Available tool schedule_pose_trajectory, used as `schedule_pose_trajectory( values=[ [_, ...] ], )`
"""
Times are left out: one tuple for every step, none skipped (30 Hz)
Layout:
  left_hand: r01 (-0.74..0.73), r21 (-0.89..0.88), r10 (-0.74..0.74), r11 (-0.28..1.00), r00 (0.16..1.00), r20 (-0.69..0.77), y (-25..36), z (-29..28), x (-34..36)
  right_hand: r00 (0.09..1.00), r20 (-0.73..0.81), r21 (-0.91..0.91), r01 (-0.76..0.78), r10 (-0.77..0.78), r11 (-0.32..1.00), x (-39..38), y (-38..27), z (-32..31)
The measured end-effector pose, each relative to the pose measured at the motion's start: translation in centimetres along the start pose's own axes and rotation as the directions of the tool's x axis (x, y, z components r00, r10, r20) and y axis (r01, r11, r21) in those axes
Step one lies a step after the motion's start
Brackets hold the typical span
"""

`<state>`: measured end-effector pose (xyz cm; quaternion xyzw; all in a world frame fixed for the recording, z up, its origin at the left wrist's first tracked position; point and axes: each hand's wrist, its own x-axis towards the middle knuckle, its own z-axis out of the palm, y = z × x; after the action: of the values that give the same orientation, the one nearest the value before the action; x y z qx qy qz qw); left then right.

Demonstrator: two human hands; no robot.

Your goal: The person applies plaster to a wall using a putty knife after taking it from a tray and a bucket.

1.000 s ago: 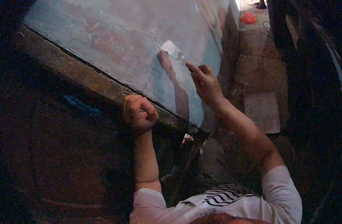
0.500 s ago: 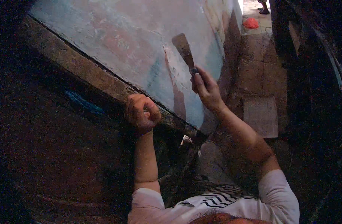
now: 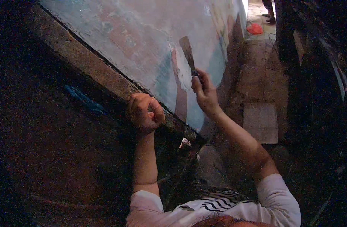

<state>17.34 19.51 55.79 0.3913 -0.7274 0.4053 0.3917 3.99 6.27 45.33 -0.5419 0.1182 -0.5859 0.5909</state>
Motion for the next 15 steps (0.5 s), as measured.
schedule_pose_trajectory(
  values=[
    [-0.021, 0.008, 0.021, 1.0, 1.0, -0.011, 0.0, 0.0, 0.1, 0.994, -0.052, -0.131, 0.087, -0.095, 0.988, 0.0, 0.0, 0.3],
    [-0.041, 0.016, 0.042, 0.999, 0.999, -0.021, 0.0, -0.1, 0.1, 0.982, -0.087, -0.27, 0.139, -0.168, 0.953, 0.0, 0.1, 0.7],
    [-0.04, 0.017, 0.04, 0.999, 0.999, -0.023, 0.1, -0.1, 0.2, 0.977, -0.089, -0.263, 0.166, -0.195, 0.95, 0.0, 0.1, 0.9],
    [-0.043, 0.009, 0.043, 0.999, 0.999, -0.019, 0.1, -0.1, 0.3, 0.96, -0.098, -0.321, 0.217, -0.261, 0.922, 0.1, 0.1, 1.2],
    [-0.046, -0.006, 0.046, 0.999, 0.999, -0.017, 0.1, -0.2, 0.4, 0.943, -0.082, -0.384, 0.269, -0.323, 0.883, 0.2, 0.0, 1.4],
    [-0.046, 0.002, 0.046, 0.999, 0.999, -0.018, 0.2, -0.1, 0.4, 0.939, -0.101, -0.378, 0.268, -0.328, 0.886, 0.2, 0.1, 1.7],
    [-0.044, 0.004, 0.044, 0.999, 0.999, -0.023, 0.3, -0.1, 0.4, 0.914, -0.061, -0.489, 0.322, -0.4, 0.811, 0.4, 0.1, 1.9],
    [-0.039, -0.003, 0.039, 0.999, 0.999, -0.03, 0.3, -0.1, 0.4, 0.889, -0.025, -0.59, 0.356, -0.458, 0.724, 0.5, 0.3, 2.0],
    [-0.042, 0.006, 0.043, 0.999, 0.999, -0.029, 0.4, -0.1, 0.4, 0.884, -0.013, -0.589, 0.371, -0.467, 0.718, 0.6, 0.5, 2.2],
    [-0.031, 0.013, 0.031, 0.999, 0.999, -0.029, 0.4, -0.1, 0.3, 0.882, -0.019, -0.588, 0.372, -0.472, 0.718, 0.8, 0.7, 2.4],
    [-0.025, 0.016, 0.026, 1.0, 0.999, -0.034, 0.4, -0.1, 0.2, 0.869, -0.031, -0.582, 0.386, -0.494, 0.715, 0.9, 1.0, 2.6],
    [-0.017, 0.02, 0.017, 1.0, 0.999, -0.033, 0.4, -0.1, 0.1, 0.879, -0.02, -0.589, 0.375, -0.477, 0.716, 1.0, 1.3, 2.7],
    [-0.013, 0.016, 0.013, 1.0, 0.999, -0.033, 0.4, -0.1, 0.0, 0.884, -0.039, -0.593, 0.355, -0.466, 0.723, 1.1, 1.6, 2.9],
    [-0.009, 0.012, 0.009, 1.0, 1.0, -0.028, 0.3, -0.2, 0.0, 0.893, -0.065, -0.594, 0.325, -0.446, 0.736, 1.2, 1.8, 3.1],
    [-0.01, 0.012, 0.01, 1.0, 0.999, -0.035, 0.2, -0.2, -0.1, 0.888, -0.056, -0.597, 0.337, -0.457, 0.728, 1.2, 2.1, 3.2]
  ],
)
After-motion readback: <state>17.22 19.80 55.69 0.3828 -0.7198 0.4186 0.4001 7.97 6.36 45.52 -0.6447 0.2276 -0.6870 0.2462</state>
